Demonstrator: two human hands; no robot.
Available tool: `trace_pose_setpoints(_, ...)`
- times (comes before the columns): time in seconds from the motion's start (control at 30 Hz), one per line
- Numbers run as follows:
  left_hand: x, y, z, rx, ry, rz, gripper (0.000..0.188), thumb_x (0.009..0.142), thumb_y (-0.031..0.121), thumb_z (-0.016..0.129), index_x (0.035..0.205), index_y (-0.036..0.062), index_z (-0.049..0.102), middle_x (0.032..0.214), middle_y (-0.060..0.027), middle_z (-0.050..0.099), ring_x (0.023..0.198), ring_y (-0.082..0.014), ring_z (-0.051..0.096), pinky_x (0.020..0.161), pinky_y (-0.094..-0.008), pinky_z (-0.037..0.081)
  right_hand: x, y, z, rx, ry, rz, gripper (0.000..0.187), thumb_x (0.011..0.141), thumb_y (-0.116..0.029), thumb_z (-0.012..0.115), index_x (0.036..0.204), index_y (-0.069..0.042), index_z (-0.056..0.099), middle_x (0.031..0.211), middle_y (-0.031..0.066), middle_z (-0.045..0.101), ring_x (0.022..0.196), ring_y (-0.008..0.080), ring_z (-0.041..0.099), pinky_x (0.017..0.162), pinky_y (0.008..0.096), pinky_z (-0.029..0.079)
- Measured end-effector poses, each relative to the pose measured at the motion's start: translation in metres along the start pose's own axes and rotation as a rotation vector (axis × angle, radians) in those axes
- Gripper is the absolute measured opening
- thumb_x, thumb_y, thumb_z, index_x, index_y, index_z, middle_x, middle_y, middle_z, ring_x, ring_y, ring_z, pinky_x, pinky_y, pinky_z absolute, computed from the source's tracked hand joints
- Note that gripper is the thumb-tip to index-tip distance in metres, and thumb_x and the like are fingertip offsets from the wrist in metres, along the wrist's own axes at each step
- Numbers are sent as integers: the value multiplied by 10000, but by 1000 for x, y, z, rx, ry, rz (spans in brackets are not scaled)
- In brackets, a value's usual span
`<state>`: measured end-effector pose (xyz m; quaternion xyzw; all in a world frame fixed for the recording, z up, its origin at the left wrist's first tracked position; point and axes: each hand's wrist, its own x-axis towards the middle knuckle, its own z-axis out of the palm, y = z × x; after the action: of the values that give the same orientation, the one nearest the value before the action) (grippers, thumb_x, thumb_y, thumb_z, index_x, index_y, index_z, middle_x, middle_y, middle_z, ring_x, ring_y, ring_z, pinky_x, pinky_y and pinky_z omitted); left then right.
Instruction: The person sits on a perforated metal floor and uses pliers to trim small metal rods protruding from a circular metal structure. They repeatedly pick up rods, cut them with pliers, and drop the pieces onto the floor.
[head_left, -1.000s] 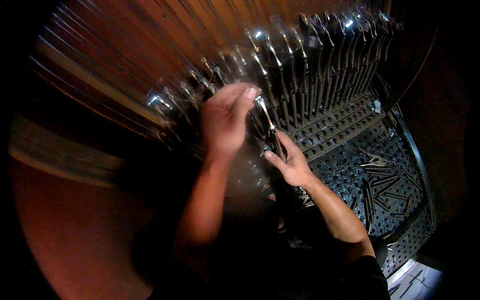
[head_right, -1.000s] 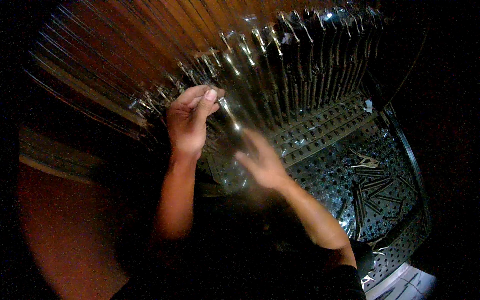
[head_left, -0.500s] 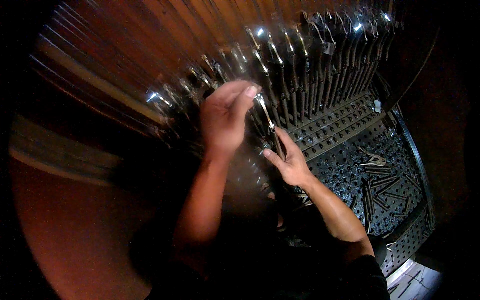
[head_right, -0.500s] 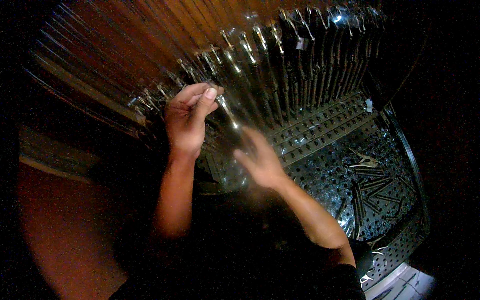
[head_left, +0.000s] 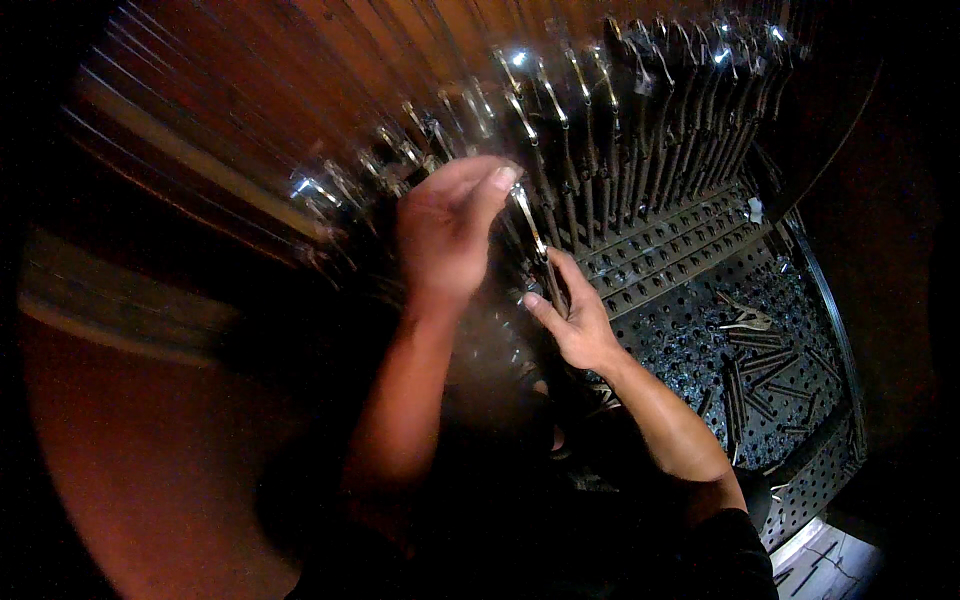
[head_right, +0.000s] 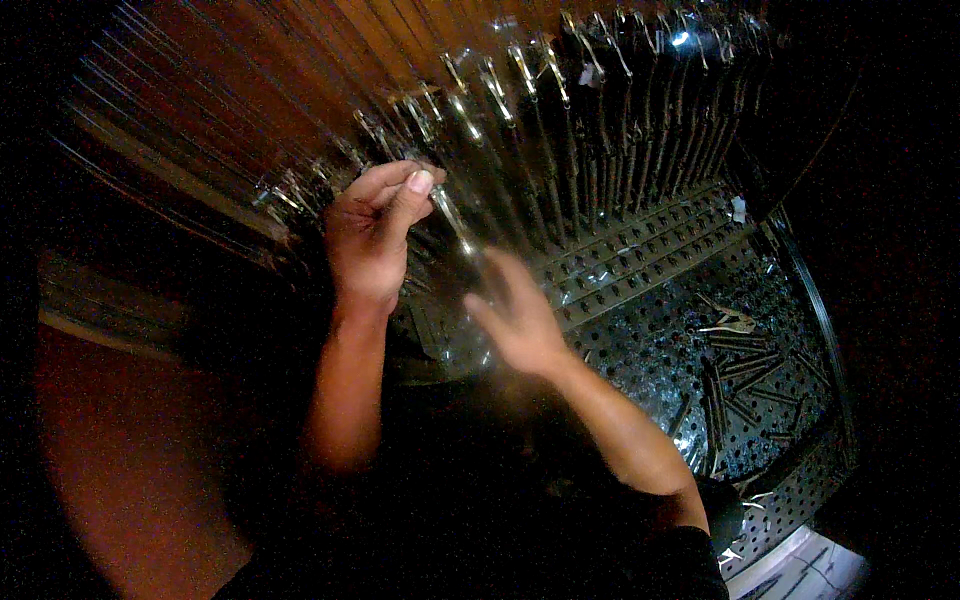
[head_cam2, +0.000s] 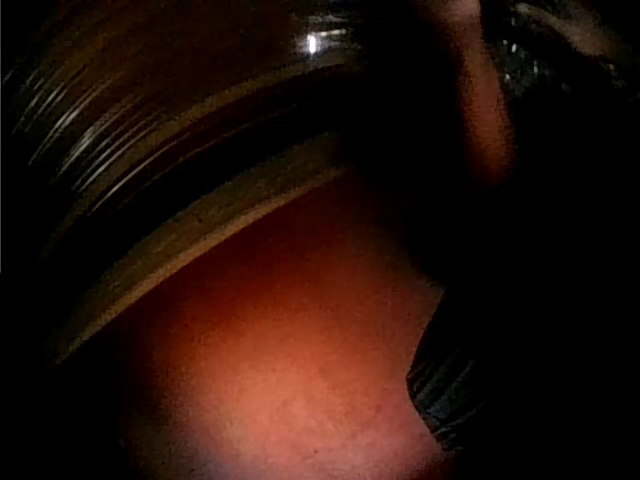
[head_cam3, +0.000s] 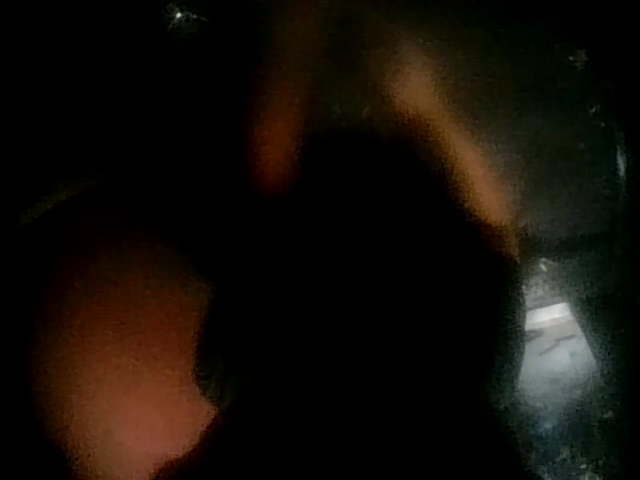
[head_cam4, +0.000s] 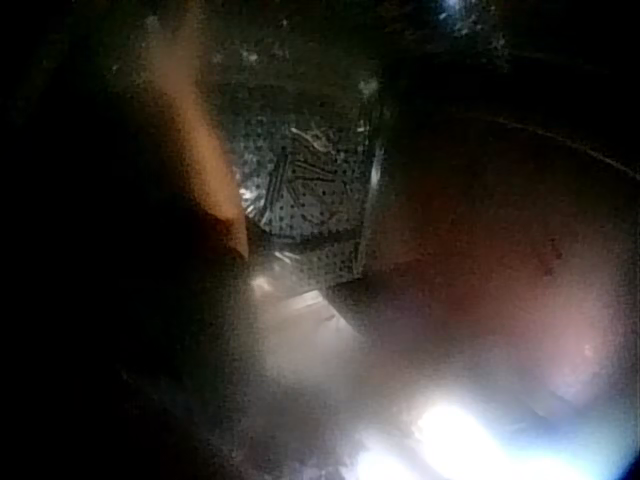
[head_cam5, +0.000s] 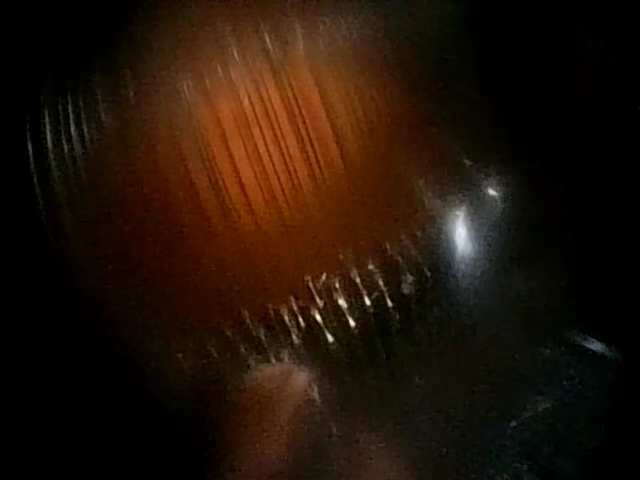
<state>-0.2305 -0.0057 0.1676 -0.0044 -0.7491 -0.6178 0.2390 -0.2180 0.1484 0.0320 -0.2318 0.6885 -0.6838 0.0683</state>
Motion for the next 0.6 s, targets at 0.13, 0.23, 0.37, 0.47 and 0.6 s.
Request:
trace_pose_setpoints(0.13, 0, 2, 0, 20, 4, 8, 247, 937, 213, 719, 1050, -6, 714, 998, -96, 753, 898, -140, 678, 822, -286, 537, -1, 1, 2, -51, 28, -31, 660, 945, -239, 701, 1461, 35, 395, 1397, 195, 531, 1294, 258, 503, 1108, 358, 377)
trace_pose_setpoints(0.23, -1, 5, 3, 4, 25, 10, 193, 946, 141, 684, 1017, -35, 723, 946, -69, 753, 877, -106, 671, 807, -245, 512, 1, 1, 1, -30, -4, -32, 649, 945, -227, 696, 1458, 34, 394, 1377, 192, 538, 1280, 250, 508, 1102, 356, 381)
trace_pose_setpoints(0.37, -1, 4, 4, 23, 30, 16, 183, 940, 131, 690, 1011, -32, 730, 942, -63, 756, 881, -101, 673, 811, -245, 512, 0, -1, 0, -27, -2, -18, 644, 944, -223, 693, 1454, 32, 393, 1363, 188, 542, 1270, 245, 509, 1096, 355, 384)
trace_pose_setpoints(0.47, -1, 6, 3, 24, 22, 14, 181, 940, 127, 692, 1018, -32, 728, 950, -65, 756, 885, -104, 675, 815, -246, 513, 1, 1, 1, -27, 1, -27, 641, 943, -228, 693, 1450, 29, 396, 1353, 192, 548, 1261, 245, 515, 1087, 355, 389)
trace_pose_setpoints(0.6, -1, 7, 3, -26, 19, -7, 185, 946, 126, 689, 1036, -32, 722, 970, -72, 755, 892, -112, 677, 826, -247, 515, 2, -5, 2, -31, 24, -38, 620, 946, -239, 694, 1433, 16, 407, 1313, 189, 569, 1230, 247, 533, 1067, 357, 404)
